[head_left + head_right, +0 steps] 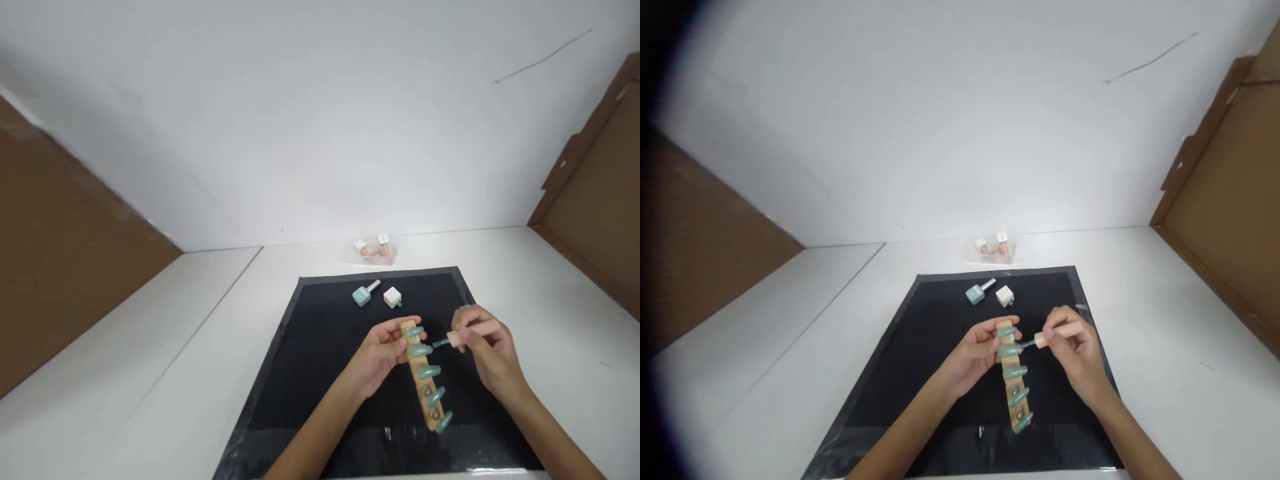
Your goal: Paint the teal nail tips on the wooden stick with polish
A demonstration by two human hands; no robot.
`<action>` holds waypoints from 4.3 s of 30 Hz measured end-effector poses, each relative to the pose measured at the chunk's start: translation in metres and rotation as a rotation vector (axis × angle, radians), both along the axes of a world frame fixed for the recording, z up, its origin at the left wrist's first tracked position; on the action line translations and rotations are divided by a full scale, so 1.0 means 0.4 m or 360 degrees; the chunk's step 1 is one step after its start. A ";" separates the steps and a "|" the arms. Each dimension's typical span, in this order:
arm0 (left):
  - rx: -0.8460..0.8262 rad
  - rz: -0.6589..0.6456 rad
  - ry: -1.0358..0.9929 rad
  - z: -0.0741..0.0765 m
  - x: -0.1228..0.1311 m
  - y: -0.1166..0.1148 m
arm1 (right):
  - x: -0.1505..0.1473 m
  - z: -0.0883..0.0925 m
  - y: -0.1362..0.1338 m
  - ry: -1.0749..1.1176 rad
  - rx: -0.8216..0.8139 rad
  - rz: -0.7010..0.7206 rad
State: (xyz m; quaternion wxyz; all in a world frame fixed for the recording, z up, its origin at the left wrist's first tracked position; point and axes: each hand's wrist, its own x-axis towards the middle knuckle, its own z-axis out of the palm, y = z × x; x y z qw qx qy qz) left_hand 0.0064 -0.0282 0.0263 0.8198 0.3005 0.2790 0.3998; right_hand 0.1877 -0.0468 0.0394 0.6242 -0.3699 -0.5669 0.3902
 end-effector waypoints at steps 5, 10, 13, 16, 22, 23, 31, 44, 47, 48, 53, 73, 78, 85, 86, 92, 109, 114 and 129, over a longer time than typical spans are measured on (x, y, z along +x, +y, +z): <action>0.0012 -0.0012 0.0024 0.000 0.005 0.002 | 0.004 0.004 -0.003 -0.0033 -0.0105 0.0131; 0.0006 0.0018 0.0049 0.004 0.016 0.003 | -0.002 0.032 -0.007 -0.0198 -0.0184 0.0140; 0.0010 0.0021 0.0049 0.006 0.019 0.003 | -0.007 0.046 -0.006 -0.0286 -0.0215 0.0111; 0.0021 0.0021 0.0042 0.004 0.017 0.001 | -0.009 0.050 -0.005 -0.0293 -0.0236 0.0083; 0.0027 -0.0007 -0.0002 -0.002 0.009 -0.001 | -0.007 0.031 -0.003 -0.0227 -0.0243 0.0042; 0.0024 -0.0011 -0.0012 -0.002 0.008 -0.001 | -0.006 0.026 -0.003 -0.0203 -0.0231 0.0040; 0.0024 -0.0009 -0.0019 0.003 0.010 -0.002 | 0.008 0.002 0.002 -0.0025 -0.0153 0.0021; 0.0008 -0.0019 -0.0006 -0.001 0.023 -0.004 | 0.002 0.029 -0.013 -0.0081 -0.0034 0.0316; -0.0024 -0.0011 -0.0037 0.003 0.026 -0.005 | 0.004 0.029 -0.011 -0.0085 -0.0032 0.0311; -0.0037 -0.0006 -0.0043 0.005 0.026 -0.006 | 0.004 0.029 -0.010 -0.0080 -0.0013 0.0303; -0.0075 0.0004 -0.0054 0.009 0.025 -0.007 | 0.004 0.024 -0.007 -0.0074 0.0043 0.0255; -0.0087 -0.0041 -0.0157 0.003 0.007 -0.006 | 0.007 0.010 0.001 0.0049 0.0152 0.0197; -0.0093 -0.0027 -0.0119 0.008 0.004 -0.007 | 0.005 0.006 -0.001 0.0118 0.0123 0.0195; -0.0082 -0.0007 -0.0060 0.011 0.008 -0.007 | 0.008 -0.006 -0.006 0.0131 -0.0086 0.0214; -0.0077 -0.0006 -0.0058 0.011 0.011 -0.007 | 0.007 -0.004 -0.006 0.0107 -0.0101 0.0211; -0.0053 -0.0001 -0.0077 0.009 0.025 -0.006 | 0.000 0.031 -0.010 -0.0084 -0.0189 0.0188; -0.0028 -0.0009 -0.0116 -0.002 0.012 -0.005 | -0.001 0.018 -0.005 -0.0008 -0.0042 0.0126; -0.0033 -0.0004 -0.0125 -0.004 0.006 -0.004 | 0.002 0.009 -0.002 0.0104 0.0029 0.0118; -0.0018 -0.0024 -0.0106 -0.006 0.003 -0.004 | 0.005 0.008 -0.002 0.0179 -0.0014 0.0214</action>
